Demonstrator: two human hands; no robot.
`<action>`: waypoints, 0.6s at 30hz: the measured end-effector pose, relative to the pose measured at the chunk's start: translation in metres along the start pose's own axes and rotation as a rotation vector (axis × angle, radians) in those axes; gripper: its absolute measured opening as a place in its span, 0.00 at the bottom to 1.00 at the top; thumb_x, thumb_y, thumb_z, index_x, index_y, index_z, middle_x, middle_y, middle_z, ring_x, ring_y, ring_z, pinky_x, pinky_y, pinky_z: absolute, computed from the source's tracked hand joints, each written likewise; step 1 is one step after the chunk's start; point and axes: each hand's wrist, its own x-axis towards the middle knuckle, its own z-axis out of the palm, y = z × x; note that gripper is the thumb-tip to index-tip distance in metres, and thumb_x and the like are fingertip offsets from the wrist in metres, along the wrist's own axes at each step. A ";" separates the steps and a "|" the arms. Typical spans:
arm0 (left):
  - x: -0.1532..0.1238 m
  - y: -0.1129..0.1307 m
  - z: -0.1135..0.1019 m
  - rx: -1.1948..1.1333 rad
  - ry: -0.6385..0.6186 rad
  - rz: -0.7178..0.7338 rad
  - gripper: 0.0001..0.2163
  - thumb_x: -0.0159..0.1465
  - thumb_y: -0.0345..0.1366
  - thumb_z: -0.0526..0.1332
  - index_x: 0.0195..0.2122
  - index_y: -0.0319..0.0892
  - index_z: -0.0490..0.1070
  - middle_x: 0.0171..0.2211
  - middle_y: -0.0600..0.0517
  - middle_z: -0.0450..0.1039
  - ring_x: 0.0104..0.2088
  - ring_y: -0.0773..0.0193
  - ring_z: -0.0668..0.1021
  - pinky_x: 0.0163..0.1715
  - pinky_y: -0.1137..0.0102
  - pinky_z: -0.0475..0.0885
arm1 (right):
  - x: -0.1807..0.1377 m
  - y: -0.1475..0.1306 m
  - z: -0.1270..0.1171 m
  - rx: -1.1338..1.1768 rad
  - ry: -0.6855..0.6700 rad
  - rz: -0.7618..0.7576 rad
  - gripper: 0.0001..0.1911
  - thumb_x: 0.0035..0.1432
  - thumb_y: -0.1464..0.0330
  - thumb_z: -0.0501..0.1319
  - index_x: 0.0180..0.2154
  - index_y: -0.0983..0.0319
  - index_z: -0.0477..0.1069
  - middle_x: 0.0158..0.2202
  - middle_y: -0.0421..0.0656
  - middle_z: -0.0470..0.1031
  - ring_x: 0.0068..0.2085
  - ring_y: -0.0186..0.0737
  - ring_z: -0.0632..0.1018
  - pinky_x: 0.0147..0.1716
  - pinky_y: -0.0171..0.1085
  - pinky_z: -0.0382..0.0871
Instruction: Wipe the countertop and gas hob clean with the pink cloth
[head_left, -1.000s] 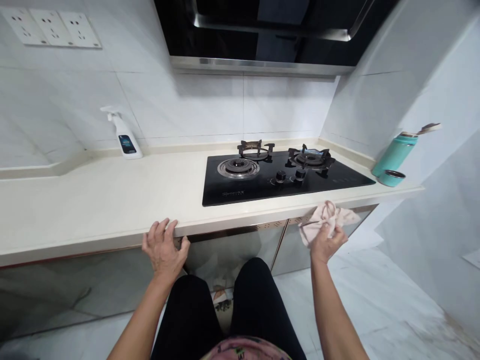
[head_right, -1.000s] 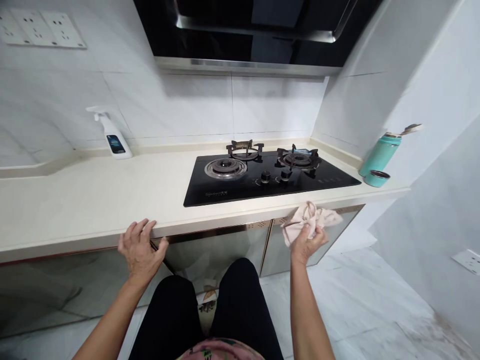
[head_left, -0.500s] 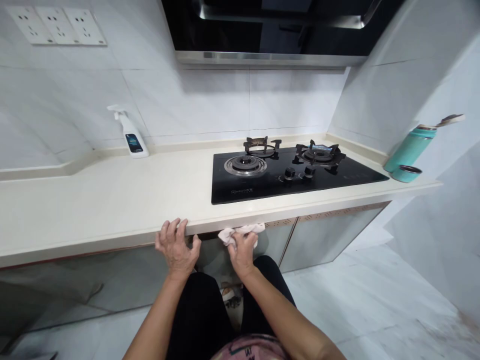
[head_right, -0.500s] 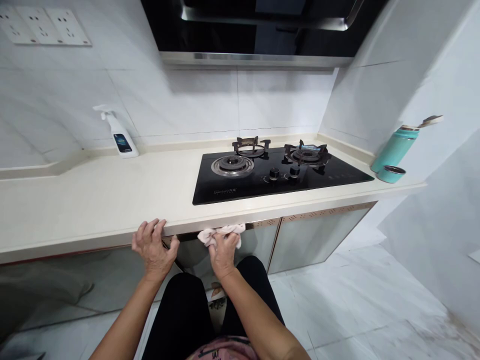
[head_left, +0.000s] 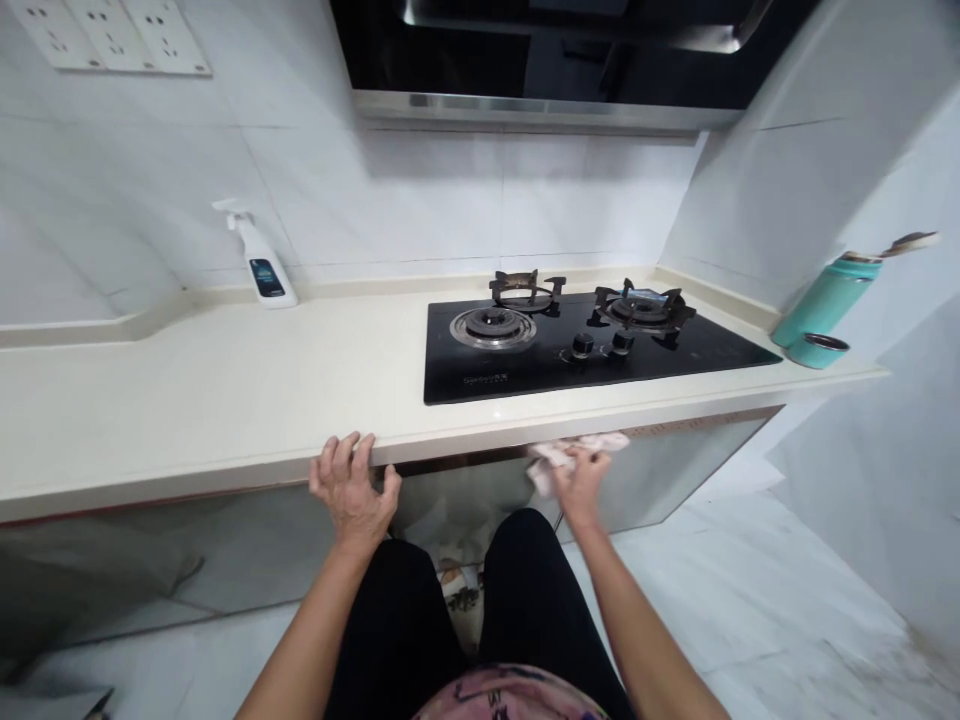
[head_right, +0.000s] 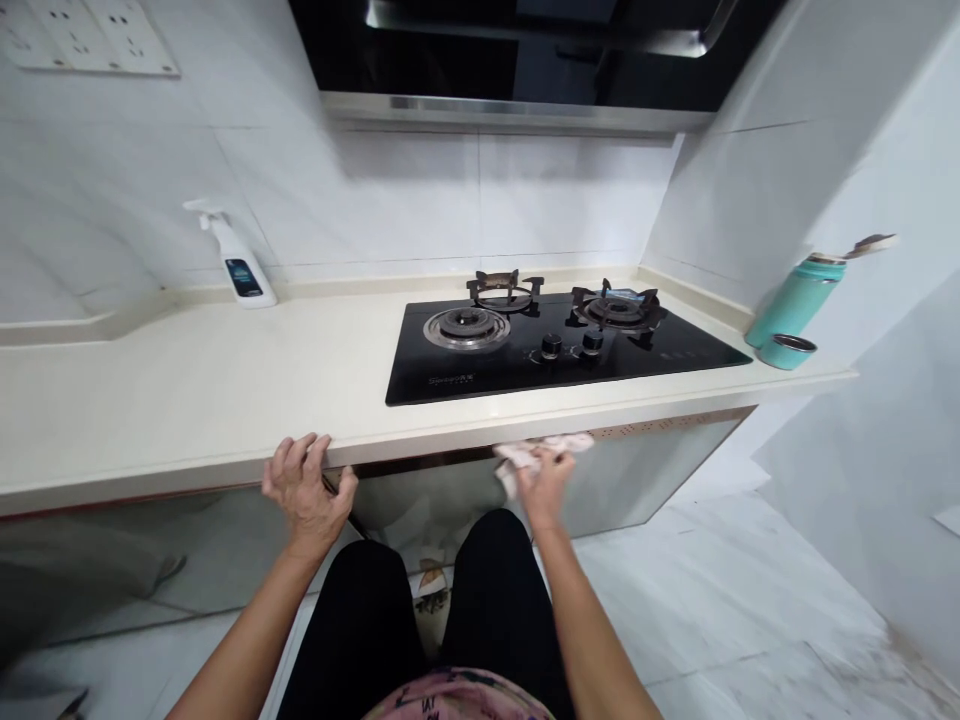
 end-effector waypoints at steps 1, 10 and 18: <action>0.000 0.002 0.001 0.009 0.002 -0.014 0.26 0.65 0.40 0.61 0.64 0.44 0.68 0.63 0.38 0.70 0.72 0.37 0.62 0.72 0.41 0.45 | 0.013 0.012 -0.010 -0.004 0.060 0.074 0.17 0.57 0.61 0.57 0.45 0.62 0.72 0.51 0.54 0.61 0.55 0.61 0.66 0.58 0.59 0.67; -0.002 0.012 0.006 -0.040 -0.071 -0.136 0.28 0.63 0.39 0.60 0.66 0.41 0.67 0.66 0.35 0.66 0.74 0.36 0.56 0.72 0.39 0.39 | 0.012 -0.005 0.004 0.083 0.101 0.248 0.19 0.58 0.59 0.57 0.49 0.60 0.68 0.51 0.52 0.59 0.56 0.56 0.66 0.62 0.54 0.65; -0.044 0.012 -0.009 -0.118 -0.070 -0.068 0.28 0.69 0.41 0.61 0.69 0.41 0.62 0.73 0.32 0.55 0.77 0.37 0.53 0.71 0.40 0.52 | -0.084 -0.134 0.075 0.350 -0.219 0.086 0.17 0.60 0.60 0.60 0.48 0.59 0.73 0.48 0.47 0.61 0.49 0.48 0.72 0.58 0.50 0.71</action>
